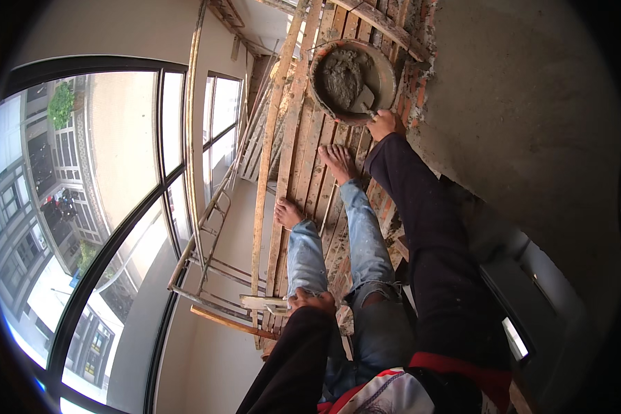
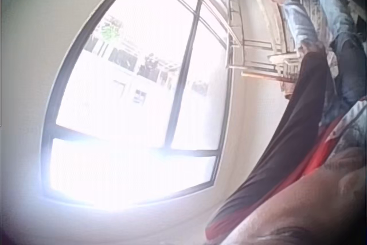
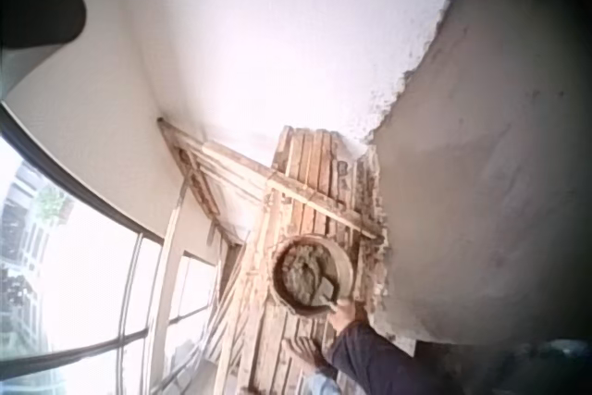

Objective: The person uses a trowel to scoop wet plaster from a bucket and apply it to a wall section while standing on scaffolding.

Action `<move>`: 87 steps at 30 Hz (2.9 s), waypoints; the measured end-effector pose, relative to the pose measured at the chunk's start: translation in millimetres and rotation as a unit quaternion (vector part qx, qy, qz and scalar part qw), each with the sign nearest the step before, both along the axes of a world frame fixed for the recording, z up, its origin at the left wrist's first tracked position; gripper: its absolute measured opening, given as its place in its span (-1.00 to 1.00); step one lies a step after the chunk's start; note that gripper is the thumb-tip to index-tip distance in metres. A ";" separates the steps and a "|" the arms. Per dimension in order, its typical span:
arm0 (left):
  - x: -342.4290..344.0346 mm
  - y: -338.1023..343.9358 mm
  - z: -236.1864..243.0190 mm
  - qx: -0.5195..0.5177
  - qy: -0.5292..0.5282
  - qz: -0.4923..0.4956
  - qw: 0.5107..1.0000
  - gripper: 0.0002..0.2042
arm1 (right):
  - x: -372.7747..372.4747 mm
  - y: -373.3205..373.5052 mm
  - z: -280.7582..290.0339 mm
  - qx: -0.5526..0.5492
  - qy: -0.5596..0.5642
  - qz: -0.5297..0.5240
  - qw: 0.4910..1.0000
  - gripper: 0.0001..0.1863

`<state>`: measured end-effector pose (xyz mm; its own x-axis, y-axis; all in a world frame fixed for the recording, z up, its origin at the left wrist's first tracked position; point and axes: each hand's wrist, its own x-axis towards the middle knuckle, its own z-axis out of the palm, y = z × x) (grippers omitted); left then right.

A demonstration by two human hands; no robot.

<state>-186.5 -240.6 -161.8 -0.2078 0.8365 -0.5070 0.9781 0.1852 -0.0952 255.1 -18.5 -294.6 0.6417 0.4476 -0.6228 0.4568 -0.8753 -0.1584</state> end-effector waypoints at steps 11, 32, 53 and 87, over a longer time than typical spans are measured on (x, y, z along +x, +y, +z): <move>27.3 54.3 -101.8 0.063 0.024 -0.086 0.994 -0.35 | 6.0 -22.7 73.6 0.082 0.061 -0.157 0.982 -0.32; -196.4 143.6 124.5 -0.293 -0.192 0.165 0.922 -0.47 | 18.2 -161.0 512.3 0.204 0.033 -0.451 0.868 -0.83; 39.9 36.3 146.1 -0.469 0.001 0.138 0.873 0.14 | 29.7 22.2 39.1 -0.093 -0.044 0.039 0.994 -0.78; -103.7 68.1 56.6 -0.372 -0.217 -0.110 0.896 -0.33 | -79.3 -122.8 539.6 0.274 0.397 -0.139 0.865 -0.72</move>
<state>-290.2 -172.5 -105.2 0.2720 0.2303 -0.9343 0.9579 0.0276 0.2857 175.8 -141.3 245.0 0.2396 0.7129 -0.6591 -0.2022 -0.6273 -0.7521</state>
